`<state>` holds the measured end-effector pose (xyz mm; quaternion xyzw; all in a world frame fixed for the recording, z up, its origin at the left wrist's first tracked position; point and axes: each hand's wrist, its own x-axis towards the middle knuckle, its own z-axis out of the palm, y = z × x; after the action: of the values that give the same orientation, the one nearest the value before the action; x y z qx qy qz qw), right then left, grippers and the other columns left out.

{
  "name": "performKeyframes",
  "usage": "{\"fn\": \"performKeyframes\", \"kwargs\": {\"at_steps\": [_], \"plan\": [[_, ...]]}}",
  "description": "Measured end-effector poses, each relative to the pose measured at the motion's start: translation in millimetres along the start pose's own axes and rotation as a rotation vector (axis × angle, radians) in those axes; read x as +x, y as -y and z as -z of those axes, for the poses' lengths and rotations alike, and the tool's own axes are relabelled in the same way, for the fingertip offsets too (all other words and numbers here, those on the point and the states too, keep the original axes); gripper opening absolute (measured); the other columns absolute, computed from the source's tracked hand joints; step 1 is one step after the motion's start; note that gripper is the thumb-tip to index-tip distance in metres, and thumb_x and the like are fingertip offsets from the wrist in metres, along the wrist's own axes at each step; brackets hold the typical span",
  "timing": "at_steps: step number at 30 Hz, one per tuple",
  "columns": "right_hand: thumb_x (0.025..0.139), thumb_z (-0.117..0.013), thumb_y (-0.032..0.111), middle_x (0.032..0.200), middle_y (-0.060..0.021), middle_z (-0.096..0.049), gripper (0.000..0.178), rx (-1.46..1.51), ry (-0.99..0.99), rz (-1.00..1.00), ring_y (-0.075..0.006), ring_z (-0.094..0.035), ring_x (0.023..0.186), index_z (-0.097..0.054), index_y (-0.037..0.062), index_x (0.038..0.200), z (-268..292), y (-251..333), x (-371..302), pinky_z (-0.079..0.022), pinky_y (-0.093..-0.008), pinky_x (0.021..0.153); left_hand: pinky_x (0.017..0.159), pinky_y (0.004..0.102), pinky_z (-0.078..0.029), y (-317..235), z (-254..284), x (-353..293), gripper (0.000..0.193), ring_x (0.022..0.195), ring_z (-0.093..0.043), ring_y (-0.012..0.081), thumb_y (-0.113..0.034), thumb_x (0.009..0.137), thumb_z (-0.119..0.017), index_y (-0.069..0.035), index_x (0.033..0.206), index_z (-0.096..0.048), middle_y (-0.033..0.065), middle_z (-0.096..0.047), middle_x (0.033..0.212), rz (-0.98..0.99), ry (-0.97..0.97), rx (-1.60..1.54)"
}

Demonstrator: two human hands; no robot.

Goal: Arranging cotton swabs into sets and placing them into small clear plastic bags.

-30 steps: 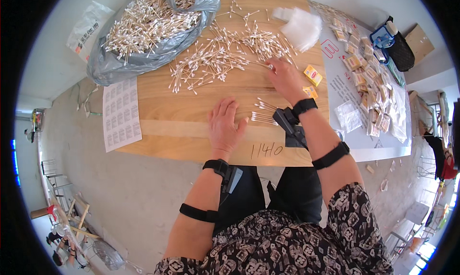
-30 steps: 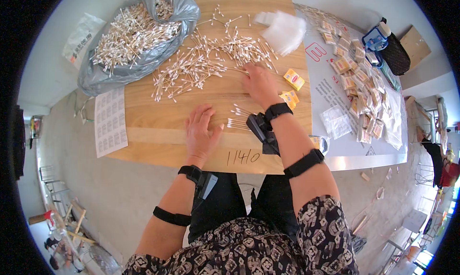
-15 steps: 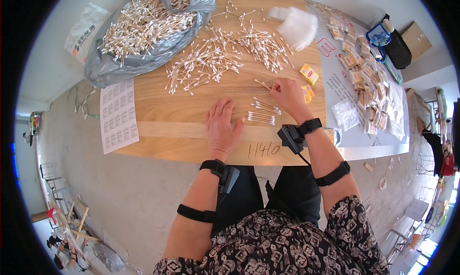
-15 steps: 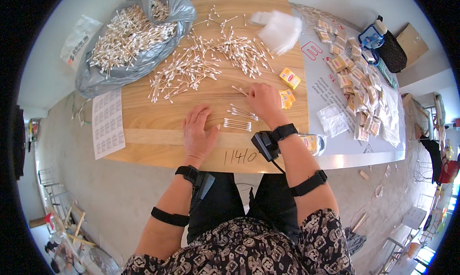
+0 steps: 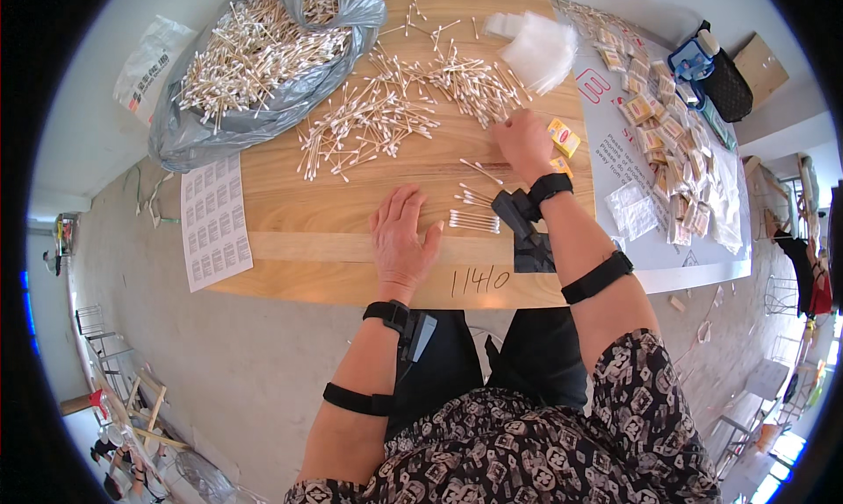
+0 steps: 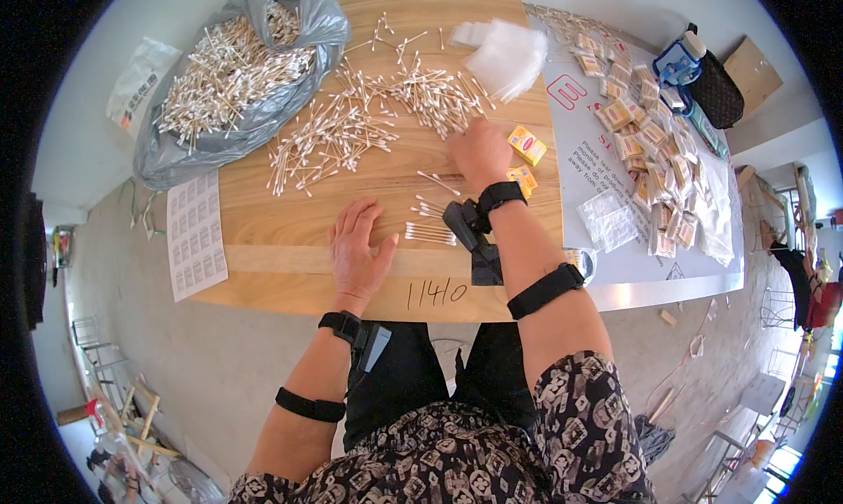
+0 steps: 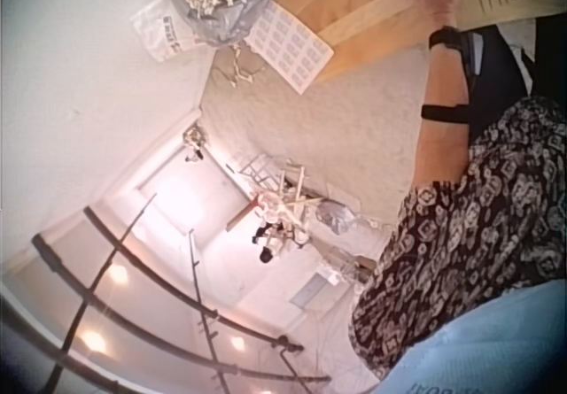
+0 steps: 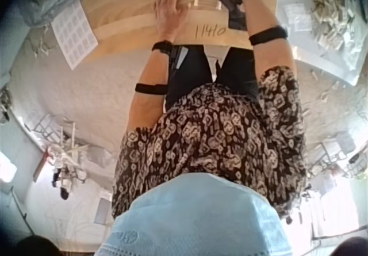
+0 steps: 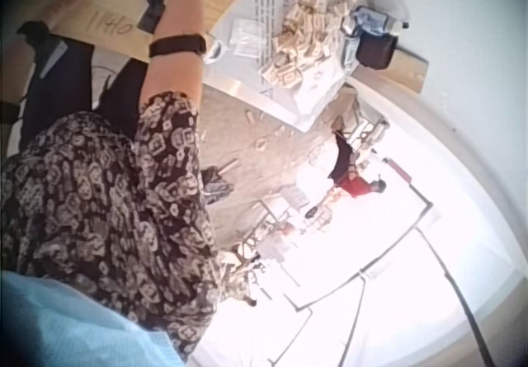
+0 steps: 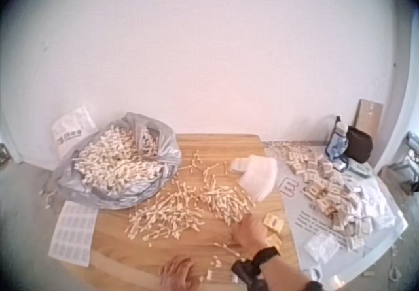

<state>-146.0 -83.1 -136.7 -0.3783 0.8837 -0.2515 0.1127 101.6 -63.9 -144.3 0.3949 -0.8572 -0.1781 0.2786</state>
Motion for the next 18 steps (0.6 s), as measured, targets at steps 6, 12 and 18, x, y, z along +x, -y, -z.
{"fn": "performKeyframes", "kwargs": {"at_steps": [6, 12, 18], "plan": [[0.070, -0.064, 0.021, 0.063, -0.0203, -0.062, 0.026, 0.364, 0.015, -0.086, -0.0320, -0.061, 0.059, -0.062, -0.0051, 0.068, 24, -16, 0, -0.048, -0.0413, 0.057, 0.097, 0.0415, -0.035, 1, -1, -2, 0.040, 0.117, -0.050, 0.0286, -0.016, 0.071, -0.069, -0.006, 0.108, -0.060, 0.0078, -0.057, 0.123, 0.009, -0.006, -0.005], [0.072, -0.064, 0.019, 0.057, -0.0191, -0.058, 0.026, 0.447, 0.074, -0.079, -0.0277, -0.053, 0.049, -0.060, -0.0060, 0.065, 26, -37, -41, -0.043, -0.0384, 0.051, 0.095, 0.0415, -0.036, 2, 1, -1, 0.039, 0.117, -0.050, 0.0287, -0.015, 0.071, -0.069, -0.006, 0.108, -0.060, 0.0078, -0.057, 0.122, 0.010, -0.006, -0.011], [0.073, -0.063, 0.018, 0.072, -0.0182, -0.064, 0.018, 0.151, 0.176, 0.181, -0.0332, -0.062, 0.067, -0.062, -0.0003, 0.072, 22, -40, -47, -0.048, -0.0409, 0.062, 0.098, 0.0424, -0.035, 1, -1, 0, 0.041, 0.119, -0.048, 0.0289, -0.017, 0.072, -0.069, -0.005, 0.109, -0.059, 0.0081, -0.056, 0.124, 0.008, 0.012, -0.007]]}}
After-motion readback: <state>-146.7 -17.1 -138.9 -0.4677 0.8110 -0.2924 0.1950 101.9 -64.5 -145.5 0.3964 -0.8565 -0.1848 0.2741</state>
